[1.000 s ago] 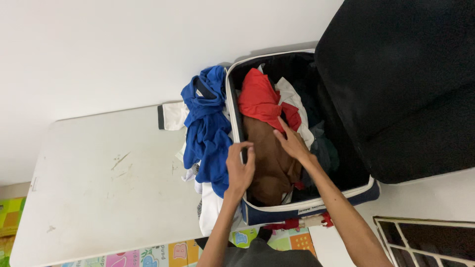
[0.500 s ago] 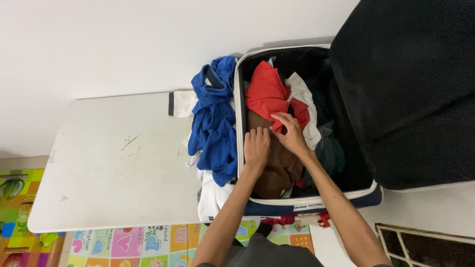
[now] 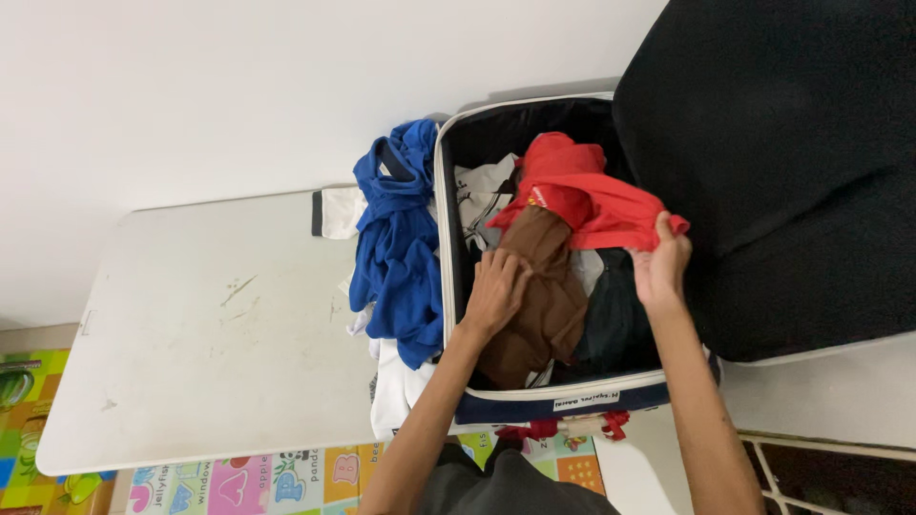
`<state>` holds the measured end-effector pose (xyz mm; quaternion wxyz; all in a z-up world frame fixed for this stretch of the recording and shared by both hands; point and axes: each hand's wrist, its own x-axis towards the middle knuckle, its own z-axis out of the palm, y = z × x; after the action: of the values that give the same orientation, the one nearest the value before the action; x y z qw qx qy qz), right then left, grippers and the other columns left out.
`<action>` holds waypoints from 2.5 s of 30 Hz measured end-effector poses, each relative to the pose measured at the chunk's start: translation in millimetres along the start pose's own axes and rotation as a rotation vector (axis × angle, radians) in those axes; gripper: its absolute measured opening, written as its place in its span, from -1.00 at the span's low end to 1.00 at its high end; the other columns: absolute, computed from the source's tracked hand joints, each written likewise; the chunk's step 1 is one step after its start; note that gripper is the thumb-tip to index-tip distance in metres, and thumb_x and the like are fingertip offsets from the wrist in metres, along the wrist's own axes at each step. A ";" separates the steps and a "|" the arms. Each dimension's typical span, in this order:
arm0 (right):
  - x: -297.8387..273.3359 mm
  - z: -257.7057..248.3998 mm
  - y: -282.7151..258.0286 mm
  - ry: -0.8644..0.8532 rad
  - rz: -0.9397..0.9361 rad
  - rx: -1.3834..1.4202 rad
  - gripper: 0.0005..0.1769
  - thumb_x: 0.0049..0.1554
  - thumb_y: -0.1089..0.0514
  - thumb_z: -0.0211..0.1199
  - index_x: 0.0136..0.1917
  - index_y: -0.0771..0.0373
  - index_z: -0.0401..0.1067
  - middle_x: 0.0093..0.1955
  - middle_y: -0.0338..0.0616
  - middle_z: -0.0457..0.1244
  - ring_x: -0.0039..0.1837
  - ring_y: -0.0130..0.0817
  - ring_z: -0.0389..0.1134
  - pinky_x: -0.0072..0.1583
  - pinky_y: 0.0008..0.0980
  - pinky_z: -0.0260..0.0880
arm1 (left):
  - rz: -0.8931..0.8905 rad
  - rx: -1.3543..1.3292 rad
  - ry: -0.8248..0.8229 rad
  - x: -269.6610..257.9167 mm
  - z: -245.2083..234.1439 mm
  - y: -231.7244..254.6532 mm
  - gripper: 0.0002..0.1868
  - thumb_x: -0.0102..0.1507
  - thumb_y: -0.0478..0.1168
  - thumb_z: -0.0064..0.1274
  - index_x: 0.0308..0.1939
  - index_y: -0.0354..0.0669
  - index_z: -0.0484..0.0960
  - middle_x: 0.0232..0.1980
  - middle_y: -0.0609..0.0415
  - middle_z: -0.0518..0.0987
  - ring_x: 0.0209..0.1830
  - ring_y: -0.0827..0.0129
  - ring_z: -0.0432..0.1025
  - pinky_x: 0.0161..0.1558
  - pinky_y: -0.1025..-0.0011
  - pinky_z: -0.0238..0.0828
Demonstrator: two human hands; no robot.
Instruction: The person unpacks a variety of folded and crumpled clothes from a blue suitcase placed on a white table. They remove items one by one, including shirts, pants, and other garments, and place them onto the table surface next to the suitcase.
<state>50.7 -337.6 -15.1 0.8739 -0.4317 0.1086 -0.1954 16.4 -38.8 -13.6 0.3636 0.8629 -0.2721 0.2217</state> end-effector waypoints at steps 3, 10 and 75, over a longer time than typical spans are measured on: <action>-12.4 16.9 -52.4 0.021 -0.112 0.082 -0.66 0.35 0.07 0.17 0.25 0.36 0.34 0.25 -0.02 0.35 0.24 -0.17 0.47 0.29 0.03 0.52 | -0.156 0.001 0.043 0.0 -2.1 4.5 -0.59 0.28 -0.06 0.13 0.10 -0.20 0.49 0.11 -0.13 0.46 0.11 -0.07 0.32 0.08 0.05 0.28; -28.3 48.9 -58.8 -0.015 -0.084 -0.666 -0.22 0.22 0.01 0.23 0.54 0.27 -0.05 0.46 0.12 0.06 0.29 -0.16 0.34 0.21 -0.06 0.45 | -0.239 -0.293 -0.493 -16.9 23.6 -9.5 -0.25 0.32 0.21 0.08 0.33 -0.36 0.41 0.30 -0.30 0.42 0.27 -0.17 0.38 0.26 0.09 0.35; -16.1 118.0 47.2 -0.322 -0.125 -0.811 -0.26 0.16 0.05 0.26 0.54 0.30 0.20 0.44 0.05 0.22 0.38 -0.09 0.28 0.34 -0.07 0.35 | -0.580 -0.411 0.043 105.1 -2.1 -72.7 -0.54 0.38 -0.03 0.02 -0.39 -0.43 0.56 -0.49 -0.27 0.49 -0.53 0.01 0.37 -0.35 0.13 0.28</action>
<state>90.3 -220.6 18.9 0.6260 -0.7705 0.0126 -0.1194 141.1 -27.0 11.9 0.5832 0.8081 -0.0469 0.0679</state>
